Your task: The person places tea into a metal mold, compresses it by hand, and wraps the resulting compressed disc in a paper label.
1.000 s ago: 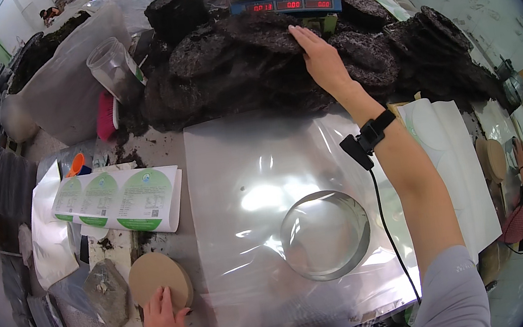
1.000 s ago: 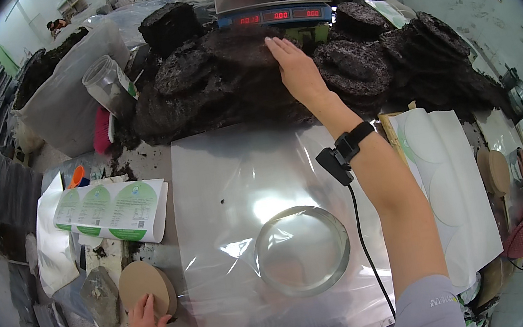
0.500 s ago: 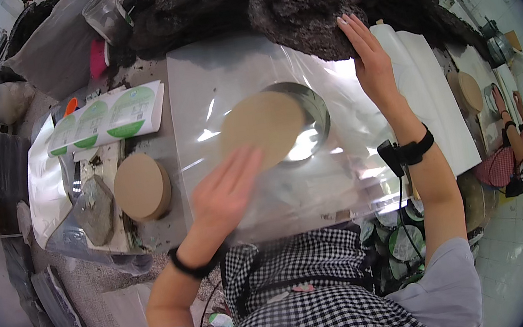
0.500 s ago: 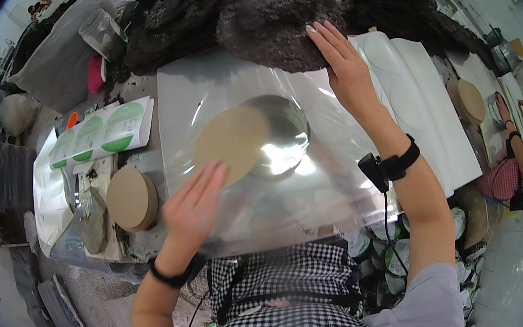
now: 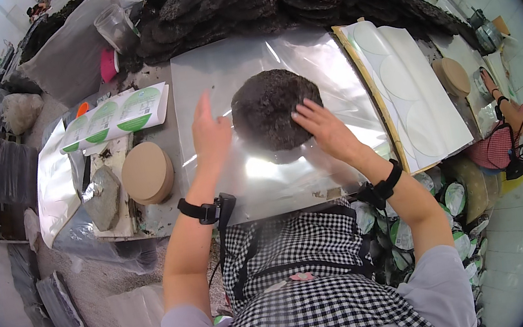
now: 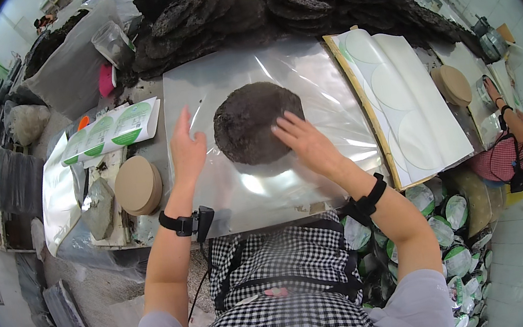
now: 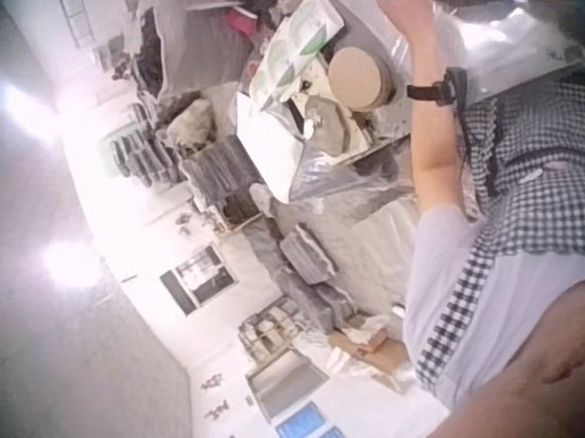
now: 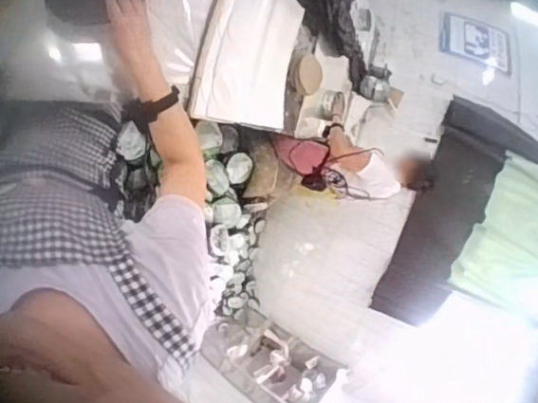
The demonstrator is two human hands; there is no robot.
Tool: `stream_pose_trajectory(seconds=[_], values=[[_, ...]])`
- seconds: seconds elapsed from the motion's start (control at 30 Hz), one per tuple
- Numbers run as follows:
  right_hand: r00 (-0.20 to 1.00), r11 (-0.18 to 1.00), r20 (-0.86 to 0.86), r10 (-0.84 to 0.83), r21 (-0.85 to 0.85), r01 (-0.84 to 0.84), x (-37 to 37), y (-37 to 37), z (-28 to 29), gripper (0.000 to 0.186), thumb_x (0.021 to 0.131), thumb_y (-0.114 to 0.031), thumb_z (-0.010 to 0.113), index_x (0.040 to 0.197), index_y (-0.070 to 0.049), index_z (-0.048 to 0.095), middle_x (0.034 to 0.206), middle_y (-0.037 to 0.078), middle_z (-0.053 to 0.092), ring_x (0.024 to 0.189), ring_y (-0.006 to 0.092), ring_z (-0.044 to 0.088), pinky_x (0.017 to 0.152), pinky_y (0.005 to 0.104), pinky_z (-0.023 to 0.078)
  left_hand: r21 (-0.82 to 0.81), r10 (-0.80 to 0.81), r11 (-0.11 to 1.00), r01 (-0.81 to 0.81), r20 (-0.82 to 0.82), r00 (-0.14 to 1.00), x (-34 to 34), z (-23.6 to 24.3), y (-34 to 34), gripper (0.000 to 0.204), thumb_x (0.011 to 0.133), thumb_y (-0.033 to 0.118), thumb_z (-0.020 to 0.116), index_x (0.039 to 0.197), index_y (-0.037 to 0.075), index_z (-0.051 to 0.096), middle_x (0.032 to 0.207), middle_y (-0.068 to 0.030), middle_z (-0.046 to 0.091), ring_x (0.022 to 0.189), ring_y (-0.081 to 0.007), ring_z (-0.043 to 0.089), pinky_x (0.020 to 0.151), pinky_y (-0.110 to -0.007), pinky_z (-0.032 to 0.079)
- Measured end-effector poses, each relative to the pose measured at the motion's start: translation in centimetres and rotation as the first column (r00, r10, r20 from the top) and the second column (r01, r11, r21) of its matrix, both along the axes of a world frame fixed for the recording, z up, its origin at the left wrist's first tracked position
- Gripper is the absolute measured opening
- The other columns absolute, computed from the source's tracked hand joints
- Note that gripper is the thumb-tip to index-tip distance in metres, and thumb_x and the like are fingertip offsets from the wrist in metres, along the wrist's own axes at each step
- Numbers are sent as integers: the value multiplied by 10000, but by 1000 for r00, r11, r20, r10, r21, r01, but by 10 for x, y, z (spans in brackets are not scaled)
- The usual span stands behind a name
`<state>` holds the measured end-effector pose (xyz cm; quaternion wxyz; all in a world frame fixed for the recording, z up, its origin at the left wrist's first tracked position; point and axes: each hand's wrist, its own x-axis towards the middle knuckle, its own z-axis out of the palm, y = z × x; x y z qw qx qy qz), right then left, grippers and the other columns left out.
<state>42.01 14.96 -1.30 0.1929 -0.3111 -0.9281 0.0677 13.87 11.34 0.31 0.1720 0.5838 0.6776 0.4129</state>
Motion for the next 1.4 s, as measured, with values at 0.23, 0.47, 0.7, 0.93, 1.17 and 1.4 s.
stream_pose_trajectory(seconds=[0.23,0.47,0.7,0.93,1.17,1.4], values=[[984,985,163,69,-168,-41,-9,39,46,671,806,-178,682,1409,-24,432,1483,193,394,1409,356,316,1150,431,298,-262,-466,885,385,-528,711,20,3,27,840,725,226,804,1392,-61,382,1309,-194,482,1069,-352,554,896,-401,500],[868,968,480,123,-251,1,-54,74,-13,924,674,-330,817,1283,223,395,1325,432,416,1261,443,473,1044,392,426,-447,-477,874,190,-716,509,53,-41,63,798,662,186,848,1250,-161,435,1128,-231,489,926,-337,589,773,-397,544],[809,996,581,84,-27,-84,-61,80,-41,893,638,-336,833,1246,197,455,1286,412,474,1124,433,575,987,373,464,-641,-708,693,330,-518,480,44,-10,85,718,673,169,845,1208,-130,472,1046,-248,525,888,-354,629,763,-412,547],[874,998,485,16,49,-46,-53,80,-42,504,642,-330,826,921,65,685,1004,206,636,1023,355,595,895,388,494,-58,-83,996,65,-405,910,-16,49,-12,818,852,221,690,1479,-46,239,1480,-313,329,1324,-428,416,1104,-424,356],[965,874,244,95,-484,36,-49,96,19,449,734,-254,782,1014,44,597,978,229,658,925,363,644,805,410,519,-316,191,936,156,826,531,-108,-54,-153,680,917,114,563,1505,17,236,1151,-195,628,856,-246,671,703,-291,553],[862,557,79,502,-792,-252,-42,-97,97,408,925,-401,610,1180,-87,662,1015,149,692,914,328,655,882,407,509,194,-111,962,191,-359,927,-6,-42,-68,473,807,176,713,1227,10,572,1359,-237,463,1251,-362,461,1016,-440,415]])
